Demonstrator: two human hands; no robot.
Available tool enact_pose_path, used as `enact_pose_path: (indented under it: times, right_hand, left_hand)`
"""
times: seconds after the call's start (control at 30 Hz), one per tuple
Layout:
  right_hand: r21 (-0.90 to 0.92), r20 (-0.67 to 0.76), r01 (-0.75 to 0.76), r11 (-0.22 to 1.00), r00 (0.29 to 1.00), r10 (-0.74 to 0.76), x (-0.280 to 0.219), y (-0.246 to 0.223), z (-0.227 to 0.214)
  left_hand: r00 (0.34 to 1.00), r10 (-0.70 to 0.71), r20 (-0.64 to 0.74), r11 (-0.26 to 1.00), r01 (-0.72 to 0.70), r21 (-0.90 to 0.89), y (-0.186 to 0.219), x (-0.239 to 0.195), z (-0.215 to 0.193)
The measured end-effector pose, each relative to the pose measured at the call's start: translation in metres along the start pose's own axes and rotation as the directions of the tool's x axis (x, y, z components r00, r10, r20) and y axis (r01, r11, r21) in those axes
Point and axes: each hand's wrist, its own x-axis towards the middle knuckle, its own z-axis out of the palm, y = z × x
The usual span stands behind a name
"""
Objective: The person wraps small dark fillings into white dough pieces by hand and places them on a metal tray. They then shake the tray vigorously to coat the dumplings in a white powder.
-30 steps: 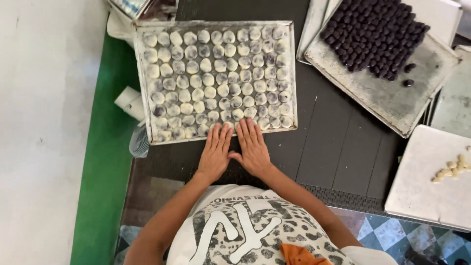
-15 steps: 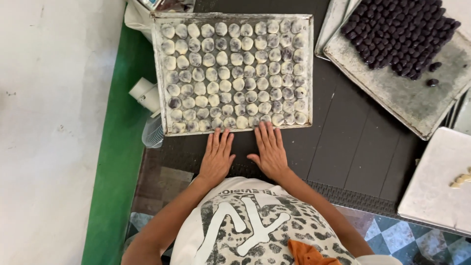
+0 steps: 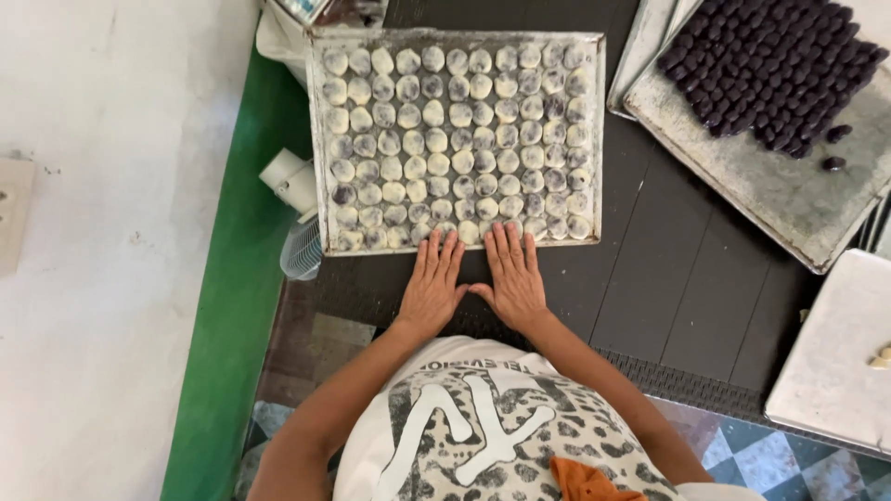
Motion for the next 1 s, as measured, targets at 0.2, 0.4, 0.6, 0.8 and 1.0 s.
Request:
enact_pose_path:
  times: [0.2,0.4,0.6,0.8,1.0]
  right_hand:
    - [0.034,-0.067,-0.006,0.999,0.998,0.008,0.004,0.002,0.012]
    - [0.029,-0.067,0.006,1.0,0.998,-0.005,0.013,0.006,0.008]
    - [0.075,-0.148,0.018,0.997,0.989,-0.006,0.043,0.017,0.005]
    - [0.056,-0.126,-0.01,0.998,0.992,0.017,0.057,0.022,0.006]
    - [0.07,-0.171,0.019,0.997,0.985,-0.007,0.077,0.031,0.01]
  left_hand:
    - [1.0,0.022,0.018,0.998,-0.021,-0.066,0.006,0.012,0.019]
    - [0.999,0.045,0.008,0.993,-0.044,-0.11,0.006,0.026,0.015]
    - [0.998,0.01,-0.055,0.989,-0.018,-0.146,-0.012,0.051,0.027]
    - [1.0,0.022,0.0,0.99,-0.022,-0.138,-0.023,0.068,0.017]
    - [0.998,0.027,0.061,0.992,-0.019,-0.122,-0.037,0.083,0.026]
